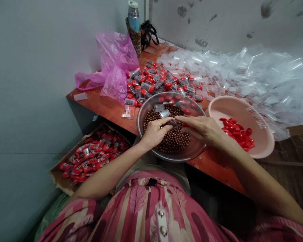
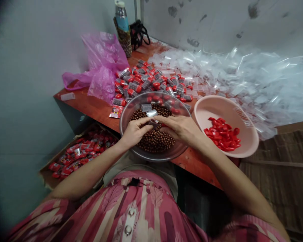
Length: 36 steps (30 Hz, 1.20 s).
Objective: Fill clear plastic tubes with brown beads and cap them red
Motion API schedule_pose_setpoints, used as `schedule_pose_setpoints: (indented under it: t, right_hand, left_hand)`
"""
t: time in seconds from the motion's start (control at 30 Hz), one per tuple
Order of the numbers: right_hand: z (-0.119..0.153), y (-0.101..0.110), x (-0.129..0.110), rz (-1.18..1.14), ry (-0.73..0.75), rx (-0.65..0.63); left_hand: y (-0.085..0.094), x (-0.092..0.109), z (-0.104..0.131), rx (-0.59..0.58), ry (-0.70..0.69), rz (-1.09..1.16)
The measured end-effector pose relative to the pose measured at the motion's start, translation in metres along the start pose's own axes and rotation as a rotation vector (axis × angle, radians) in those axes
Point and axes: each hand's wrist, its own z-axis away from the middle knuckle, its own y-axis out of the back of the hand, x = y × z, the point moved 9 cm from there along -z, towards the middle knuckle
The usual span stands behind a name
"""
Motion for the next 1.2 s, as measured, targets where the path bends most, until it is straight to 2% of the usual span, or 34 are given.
schedule_pose_setpoints:
  t: [0.1, 0.17, 0.23, 0.33, 0.43, 0.5, 0.53, 0.7, 0.8, 0.93, 1.07, 1.2]
  right_hand:
    - [0.004, -0.004, -0.008, 0.153, 0.067, -0.035]
    - [0.008, -0.001, -0.001, 0.15, 0.014, -0.006]
    - [0.011, 0.005, 0.014, 0.054, -0.132, 0.059]
    - [0.017, 0.009, 0.043, -0.206, -0.416, 0.17]
    - [0.013, -0.007, 0.051, -0.483, -0.54, 0.087]
    - [0.007, -0.018, 0.045, -0.589, -0.522, 0.011]
    - [0.003, -0.02, 0.041, -0.594, -0.494, 0.016]
    - [-0.01, -0.013, 0.019, -0.391, -0.272, 0.238]
    - [-0.011, -0.017, 0.004, -0.407, -0.215, 0.232]
    - [-0.007, -0.017, 0.005, -0.525, -0.31, 0.175]
    - [0.002, -0.019, 0.025, -0.77, -0.482, 0.128]
    - [0.011, -0.024, 0.043, -0.955, -0.606, 0.143]
  left_hand:
    - [0.002, 0.001, 0.0, 0.016, -0.011, -0.003]
    - [0.004, -0.001, 0.001, 0.037, 0.004, -0.011]
    - [0.004, -0.002, 0.0, 0.034, 0.02, -0.017]
    - [-0.001, -0.006, -0.001, -0.012, 0.047, -0.014]
    - [-0.005, -0.009, -0.001, -0.046, 0.071, -0.023]
    - [-0.006, -0.006, 0.0, -0.056, 0.057, -0.043]
    - [-0.007, -0.004, 0.0, -0.063, 0.039, -0.053]
    - [-0.011, 0.006, 0.002, -0.11, -0.042, -0.053]
    - [-0.007, 0.001, 0.002, -0.083, -0.017, -0.048]
    - [-0.006, -0.004, 0.002, -0.071, 0.02, -0.014]
    - [-0.005, -0.002, 0.002, -0.063, 0.02, 0.027]
    - [-0.005, 0.002, 0.002, -0.07, 0.013, -0.005]
